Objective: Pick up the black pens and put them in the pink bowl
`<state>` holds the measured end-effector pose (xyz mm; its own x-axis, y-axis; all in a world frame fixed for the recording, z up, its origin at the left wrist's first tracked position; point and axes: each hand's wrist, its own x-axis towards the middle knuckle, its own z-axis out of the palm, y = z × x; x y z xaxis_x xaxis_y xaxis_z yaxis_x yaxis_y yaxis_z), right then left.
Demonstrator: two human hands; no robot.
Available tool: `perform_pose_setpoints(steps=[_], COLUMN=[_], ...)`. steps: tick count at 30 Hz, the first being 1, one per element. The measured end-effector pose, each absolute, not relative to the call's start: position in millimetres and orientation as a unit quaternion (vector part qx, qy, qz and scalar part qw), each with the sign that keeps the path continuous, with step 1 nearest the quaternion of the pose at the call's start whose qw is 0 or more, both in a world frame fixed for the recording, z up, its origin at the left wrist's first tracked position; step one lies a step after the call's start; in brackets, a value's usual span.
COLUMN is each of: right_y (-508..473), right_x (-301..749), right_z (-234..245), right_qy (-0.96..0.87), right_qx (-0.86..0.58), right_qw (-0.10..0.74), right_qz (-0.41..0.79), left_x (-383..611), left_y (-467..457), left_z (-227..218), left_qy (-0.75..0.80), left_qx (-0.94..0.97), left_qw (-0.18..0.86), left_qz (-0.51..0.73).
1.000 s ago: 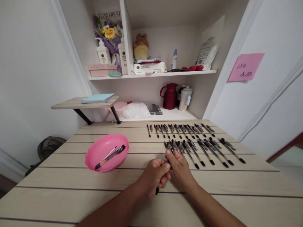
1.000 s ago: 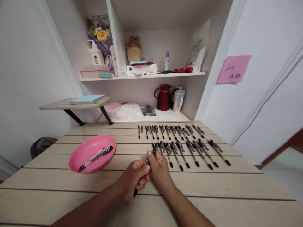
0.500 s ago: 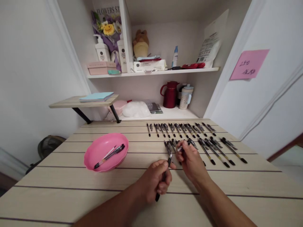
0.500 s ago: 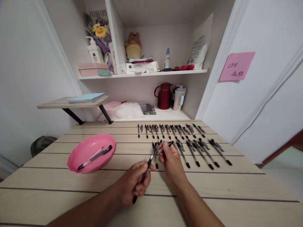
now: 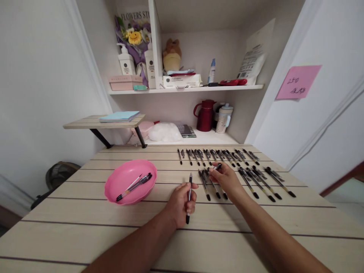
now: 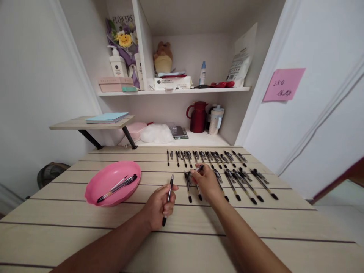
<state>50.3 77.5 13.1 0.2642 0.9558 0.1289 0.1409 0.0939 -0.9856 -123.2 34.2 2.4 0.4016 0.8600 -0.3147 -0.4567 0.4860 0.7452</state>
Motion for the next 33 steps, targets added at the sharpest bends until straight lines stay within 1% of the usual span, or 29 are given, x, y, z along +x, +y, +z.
perform_pose_setpoints(steps=[2,5,6,8,13,18,27,33], right_y=[89,107,112,122,136,139,125,119], right_x=[49,38,32,19,-4,-7,12,2], right_z=[25,40,42,41,27,24,35,31], right_qy=[-0.576,-0.695,-0.715,-0.731,-0.739,-0.739,-0.725,-0.726], right_qx=[-0.63,-0.678,-0.678,-0.673,-0.669,-0.67,-0.684,-0.682], right_qw=[0.437,0.197,0.139,0.076,0.032,0.017,0.054,0.069], right_qz=[0.284,0.133,0.102,0.076,0.072,0.066,0.061,0.054], left_x=[-122,-121,-121,-121,-123,-123,-123,-123], left_y=[34,35,35,37,41,41,42,44], left_z=[1,-1,-2,-3,-6,-6,-7,-6], left_qy=[0.353,0.353,0.353,0.353,0.351,0.344,0.344,0.348], left_qx=[0.293,0.301,0.301,0.298,0.279,0.27,0.268,0.265], left_qw=[0.785,0.777,0.773,0.768,0.763,0.762,0.773,0.772], left_qz=[0.417,0.426,0.432,0.443,0.466,0.478,0.461,0.461])
